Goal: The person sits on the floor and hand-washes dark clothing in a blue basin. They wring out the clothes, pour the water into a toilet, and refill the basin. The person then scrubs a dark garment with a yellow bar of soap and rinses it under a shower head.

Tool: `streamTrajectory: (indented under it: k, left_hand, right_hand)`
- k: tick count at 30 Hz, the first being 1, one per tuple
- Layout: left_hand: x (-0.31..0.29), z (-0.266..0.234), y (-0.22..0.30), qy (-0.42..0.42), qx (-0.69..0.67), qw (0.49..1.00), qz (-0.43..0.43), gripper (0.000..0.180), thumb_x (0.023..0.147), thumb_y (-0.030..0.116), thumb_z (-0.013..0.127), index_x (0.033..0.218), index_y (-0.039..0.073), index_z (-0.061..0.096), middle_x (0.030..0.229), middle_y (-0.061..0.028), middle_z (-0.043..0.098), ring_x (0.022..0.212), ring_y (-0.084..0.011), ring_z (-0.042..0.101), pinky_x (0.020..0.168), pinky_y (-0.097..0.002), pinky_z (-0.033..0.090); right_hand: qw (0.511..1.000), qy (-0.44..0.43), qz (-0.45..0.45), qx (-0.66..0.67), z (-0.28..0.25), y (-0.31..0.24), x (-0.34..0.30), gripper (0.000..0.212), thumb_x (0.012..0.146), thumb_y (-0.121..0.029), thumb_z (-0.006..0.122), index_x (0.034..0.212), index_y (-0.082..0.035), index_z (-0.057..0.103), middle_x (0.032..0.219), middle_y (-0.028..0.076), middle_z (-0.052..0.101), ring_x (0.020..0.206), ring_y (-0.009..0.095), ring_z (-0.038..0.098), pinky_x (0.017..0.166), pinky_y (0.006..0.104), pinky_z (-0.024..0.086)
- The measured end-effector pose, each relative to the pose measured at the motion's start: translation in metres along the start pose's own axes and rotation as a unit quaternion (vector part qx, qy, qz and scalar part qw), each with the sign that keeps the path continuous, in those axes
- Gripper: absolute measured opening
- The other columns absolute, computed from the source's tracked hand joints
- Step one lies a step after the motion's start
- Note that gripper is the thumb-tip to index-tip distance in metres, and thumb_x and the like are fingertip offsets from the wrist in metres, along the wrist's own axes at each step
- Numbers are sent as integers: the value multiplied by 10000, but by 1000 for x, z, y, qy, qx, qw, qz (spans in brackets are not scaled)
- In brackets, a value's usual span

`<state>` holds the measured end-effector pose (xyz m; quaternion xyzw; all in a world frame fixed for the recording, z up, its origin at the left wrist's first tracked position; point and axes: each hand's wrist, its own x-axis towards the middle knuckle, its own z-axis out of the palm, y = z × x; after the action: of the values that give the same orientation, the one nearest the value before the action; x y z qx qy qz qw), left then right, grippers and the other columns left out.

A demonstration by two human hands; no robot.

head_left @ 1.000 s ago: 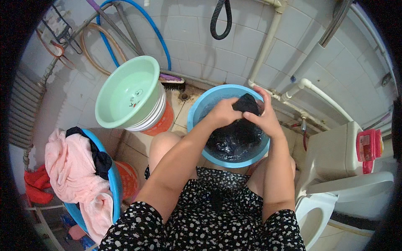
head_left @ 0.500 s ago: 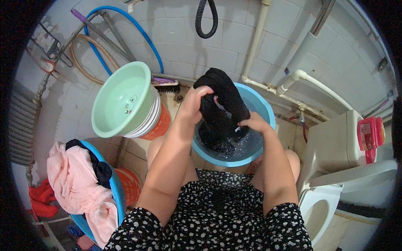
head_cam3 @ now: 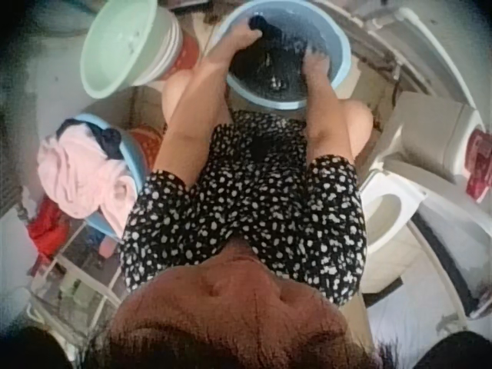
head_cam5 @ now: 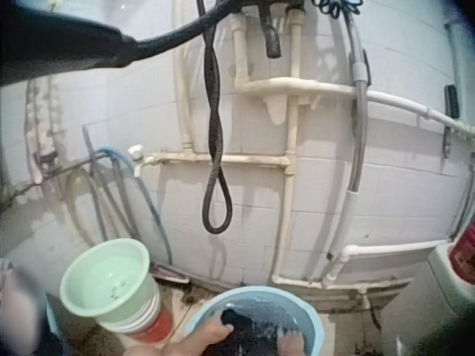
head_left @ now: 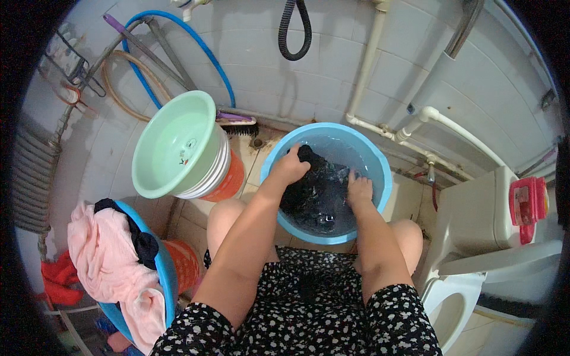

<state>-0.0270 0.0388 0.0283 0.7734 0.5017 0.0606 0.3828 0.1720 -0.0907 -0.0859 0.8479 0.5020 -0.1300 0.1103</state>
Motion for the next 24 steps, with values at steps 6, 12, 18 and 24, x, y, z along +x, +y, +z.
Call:
streamTrajectory:
  k: [6,12,18,24]
  left_hand:
    - [-5,2,5,-28,-161,984,-70,744,768,183,605,1421,93,262,1287,-206,479,1179,-305,474,989,-381,373]
    - [7,16,10,2,-498,857,-135,550,857,256,593,1337,106,371,1255,-127,517,1089,-273,543,911,-423,444]
    - [2,5,25,-92,-727,675,-89,631,841,380,612,1345,108,347,1288,-148,481,1162,-285,489,935,-470,412]
    - [-22,-11,70,-8,-705,707,-64,449,814,279,641,1184,70,493,1098,-113,588,956,-244,588,836,-407,477]
  right_hand:
    - [932,34,44,357,-94,-4,-35,482,673,-177,669,1134,-55,598,1055,170,636,980,303,606,908,379,434]
    - [775,216,-235,545,-150,-1,-59,518,582,-11,692,1090,-13,590,1201,132,529,1141,272,481,995,324,350]
    - [623,15,-274,733,-193,-6,-93,604,580,51,570,1178,-27,551,1283,90,480,1210,242,437,1007,326,340]
    - [402,-46,-61,912,-172,-18,-81,687,717,-67,452,1387,-194,368,1194,98,532,1008,244,540,863,369,466]
